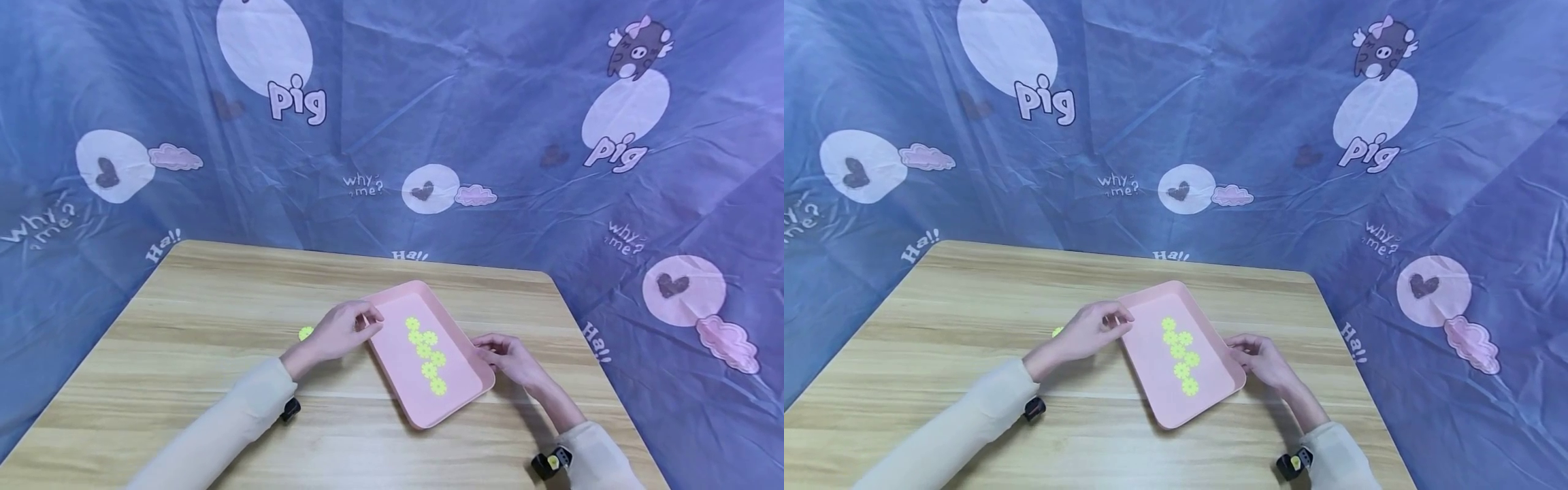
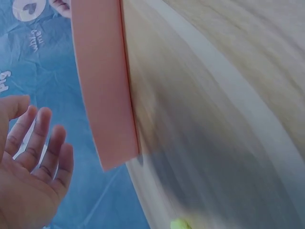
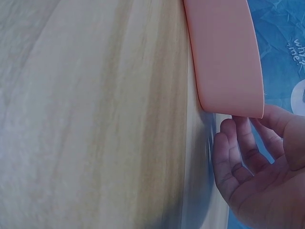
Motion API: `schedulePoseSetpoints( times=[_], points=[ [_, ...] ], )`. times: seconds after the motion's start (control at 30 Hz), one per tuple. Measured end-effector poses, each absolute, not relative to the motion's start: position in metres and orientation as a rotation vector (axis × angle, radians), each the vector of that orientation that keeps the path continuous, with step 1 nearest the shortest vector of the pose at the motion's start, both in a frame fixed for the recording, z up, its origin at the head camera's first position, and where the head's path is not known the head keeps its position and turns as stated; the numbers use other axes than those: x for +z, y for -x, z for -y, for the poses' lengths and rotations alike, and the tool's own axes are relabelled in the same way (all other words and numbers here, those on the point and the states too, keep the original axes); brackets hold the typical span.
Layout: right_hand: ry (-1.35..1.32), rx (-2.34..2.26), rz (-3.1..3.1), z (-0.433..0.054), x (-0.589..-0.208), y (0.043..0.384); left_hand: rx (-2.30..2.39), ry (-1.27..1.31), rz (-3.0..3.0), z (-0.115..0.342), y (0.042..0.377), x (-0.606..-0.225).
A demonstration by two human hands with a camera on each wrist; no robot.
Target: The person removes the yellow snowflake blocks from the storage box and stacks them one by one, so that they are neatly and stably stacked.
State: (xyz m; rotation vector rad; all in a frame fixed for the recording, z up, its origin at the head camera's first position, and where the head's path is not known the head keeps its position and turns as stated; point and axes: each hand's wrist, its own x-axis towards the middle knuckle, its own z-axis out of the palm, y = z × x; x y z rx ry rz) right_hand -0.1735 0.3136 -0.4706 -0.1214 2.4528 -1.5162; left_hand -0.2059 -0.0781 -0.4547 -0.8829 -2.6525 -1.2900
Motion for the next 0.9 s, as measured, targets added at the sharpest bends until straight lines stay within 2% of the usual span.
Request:
schedulePoseSetpoints(
  times=[0.53,0.9],
  points=[
    [0.164,-1.534,-2.436,-0.314,-0.472,0.174,-1.040,0.981,2.717,0.031,0.233,-0.463],
    [0.148,-1.522,-2.450,-0.311,-0.470,0.174,-0.932,1.041,2.819,0.017,0.244,-0.475]
  ],
)
